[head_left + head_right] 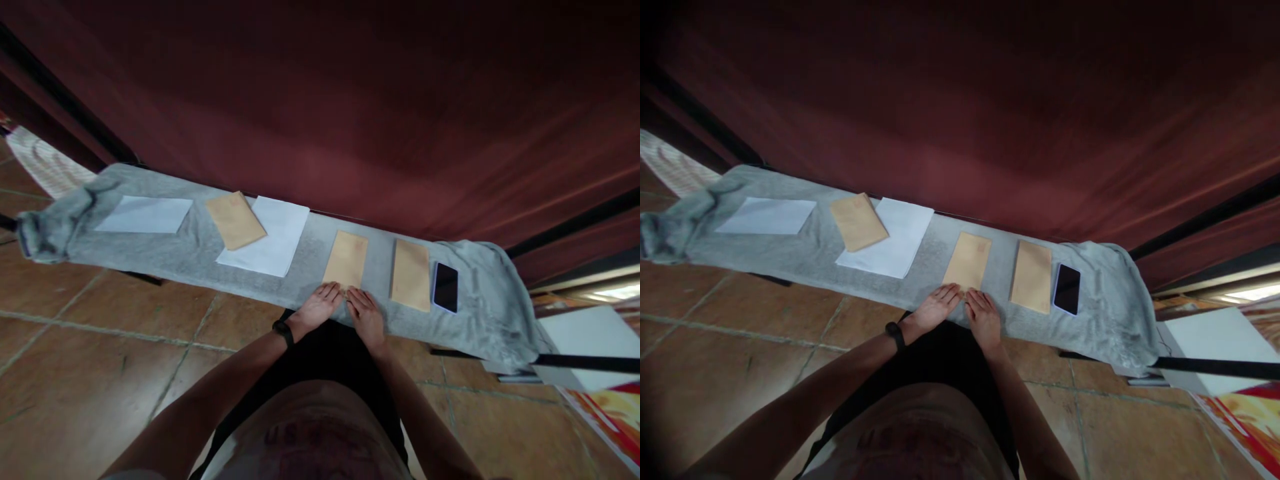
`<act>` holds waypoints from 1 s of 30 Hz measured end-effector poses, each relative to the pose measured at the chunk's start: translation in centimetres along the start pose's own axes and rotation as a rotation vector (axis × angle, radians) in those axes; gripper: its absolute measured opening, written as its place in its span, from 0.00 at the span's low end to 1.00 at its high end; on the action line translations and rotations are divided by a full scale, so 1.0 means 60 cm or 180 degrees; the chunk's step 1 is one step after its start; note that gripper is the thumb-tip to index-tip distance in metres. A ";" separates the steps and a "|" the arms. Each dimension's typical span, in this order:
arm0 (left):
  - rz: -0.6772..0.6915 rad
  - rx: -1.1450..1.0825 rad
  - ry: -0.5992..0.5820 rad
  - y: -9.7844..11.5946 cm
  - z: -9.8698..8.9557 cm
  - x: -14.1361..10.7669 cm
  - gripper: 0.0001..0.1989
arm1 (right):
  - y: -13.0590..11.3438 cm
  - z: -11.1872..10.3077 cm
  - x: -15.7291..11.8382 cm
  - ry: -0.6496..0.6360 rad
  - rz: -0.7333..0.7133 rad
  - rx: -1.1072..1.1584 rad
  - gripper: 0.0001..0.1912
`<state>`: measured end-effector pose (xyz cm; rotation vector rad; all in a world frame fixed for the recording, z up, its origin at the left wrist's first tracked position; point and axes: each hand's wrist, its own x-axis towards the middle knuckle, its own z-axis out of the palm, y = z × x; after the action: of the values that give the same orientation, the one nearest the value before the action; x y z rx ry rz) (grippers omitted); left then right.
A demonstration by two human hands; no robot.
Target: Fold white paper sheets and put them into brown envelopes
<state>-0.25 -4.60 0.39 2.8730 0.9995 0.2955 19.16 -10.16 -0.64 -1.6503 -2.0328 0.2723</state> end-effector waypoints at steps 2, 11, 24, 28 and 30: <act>0.0034 0.0038 0.0050 -0.002 0.002 0.000 0.22 | 0.001 0.003 -0.001 0.0053 -0.0001 0.0018 0.19; -0.0146 -0.0419 0.0229 -0.026 -0.021 0.048 0.16 | -0.004 0.003 0.001 0.0173 0.0013 0.0094 0.19; 0.0033 -0.0176 -0.0048 -0.098 0.039 0.209 0.27 | -0.009 0.001 0.005 0.0300 -0.0068 0.0120 0.19; -0.0090 -0.0098 -0.0028 -0.112 0.036 0.252 0.29 | -0.010 0.001 0.005 0.0400 -0.0089 0.0201 0.19; -0.0162 -0.0112 -0.0017 -0.115 0.037 0.271 0.30 | -0.010 0.002 0.005 0.0433 -0.0098 0.0199 0.19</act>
<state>8.55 10.87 -0.29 2.8104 1.0538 0.2983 18.54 -9.99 -0.37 -1.5552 -1.9275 0.2048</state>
